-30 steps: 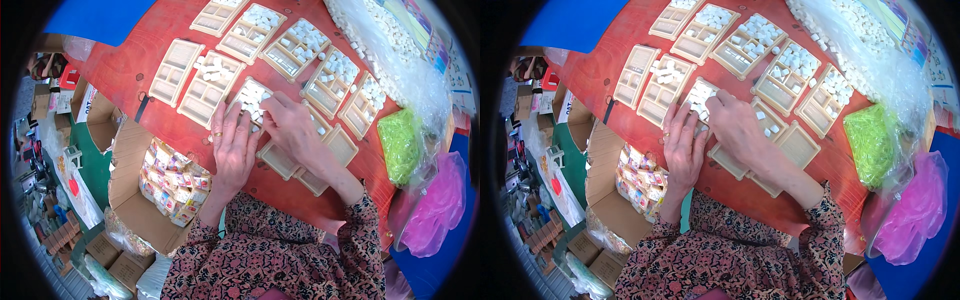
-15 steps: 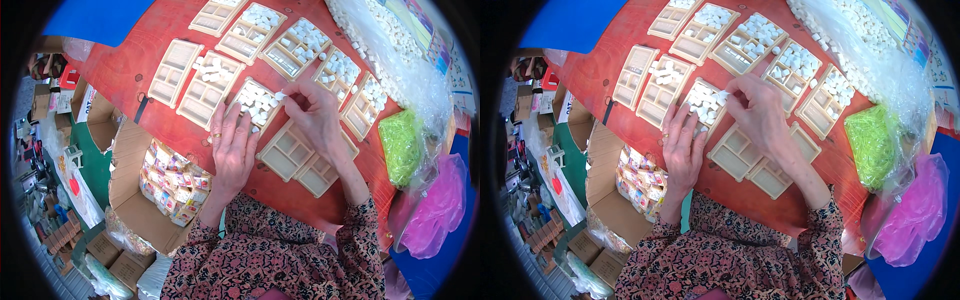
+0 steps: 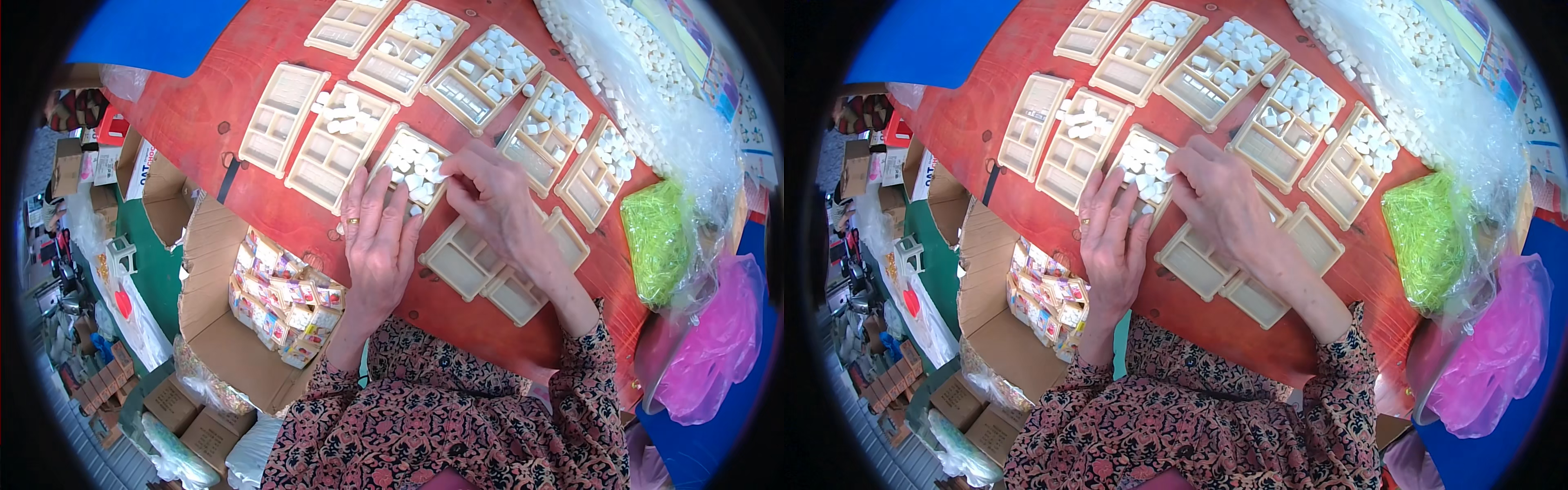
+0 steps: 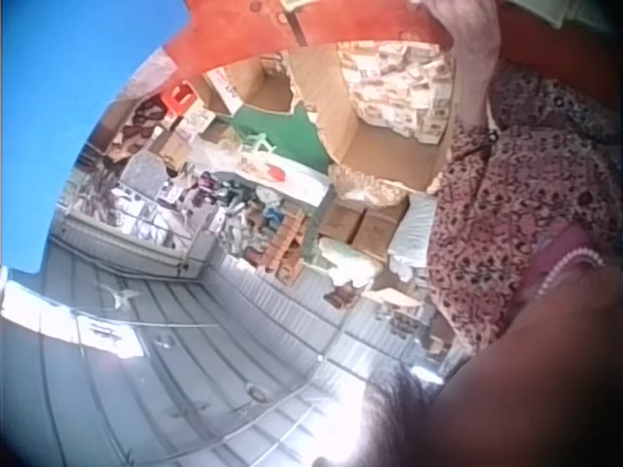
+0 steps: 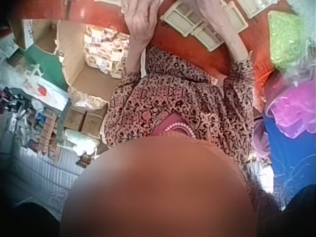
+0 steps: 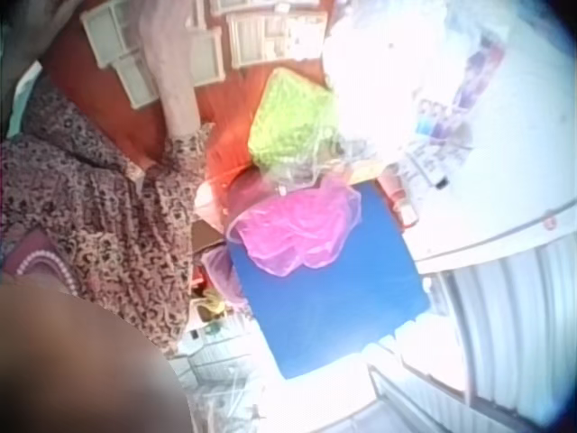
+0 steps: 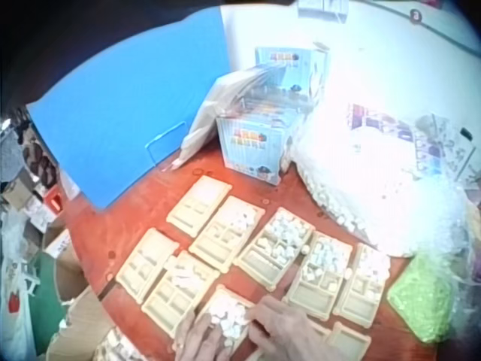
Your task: Sorting small white blocks into partitioned trays.
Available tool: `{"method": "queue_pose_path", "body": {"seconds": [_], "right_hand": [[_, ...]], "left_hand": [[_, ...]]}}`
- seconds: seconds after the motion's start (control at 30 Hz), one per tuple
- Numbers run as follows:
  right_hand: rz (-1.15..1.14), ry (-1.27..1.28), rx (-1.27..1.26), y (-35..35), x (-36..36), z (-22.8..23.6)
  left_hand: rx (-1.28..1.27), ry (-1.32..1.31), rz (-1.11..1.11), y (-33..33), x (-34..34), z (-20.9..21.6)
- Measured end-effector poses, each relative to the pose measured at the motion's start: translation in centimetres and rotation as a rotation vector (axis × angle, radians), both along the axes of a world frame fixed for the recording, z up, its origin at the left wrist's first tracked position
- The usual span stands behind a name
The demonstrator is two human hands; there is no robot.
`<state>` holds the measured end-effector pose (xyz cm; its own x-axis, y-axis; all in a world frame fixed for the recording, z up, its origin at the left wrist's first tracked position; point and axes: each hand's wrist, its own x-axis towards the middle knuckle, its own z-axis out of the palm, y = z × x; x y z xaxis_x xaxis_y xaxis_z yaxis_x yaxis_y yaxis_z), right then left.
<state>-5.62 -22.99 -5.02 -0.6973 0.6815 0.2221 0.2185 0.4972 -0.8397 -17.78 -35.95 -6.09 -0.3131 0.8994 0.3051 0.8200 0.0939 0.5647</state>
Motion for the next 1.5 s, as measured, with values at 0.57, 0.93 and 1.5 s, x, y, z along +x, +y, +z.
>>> {"method": "queue_pose_path", "body": {"seconds": [0.57,0.93,1.5], "right_hand": [[-0.059,0.001,-0.058,0.0,0.8,1.4],[-0.126,-0.198,-0.332,-1.1,5.7,4.6],[-0.049,-0.279,-0.169,-2.2,8.6,6.3]], "left_hand": [[0.012,-0.017,0.002,-0.5,0.2,0.3],[0.047,-0.029,-0.003,-1.8,0.7,0.7],[0.045,0.011,-0.003,-2.3,2.3,1.5]]}}
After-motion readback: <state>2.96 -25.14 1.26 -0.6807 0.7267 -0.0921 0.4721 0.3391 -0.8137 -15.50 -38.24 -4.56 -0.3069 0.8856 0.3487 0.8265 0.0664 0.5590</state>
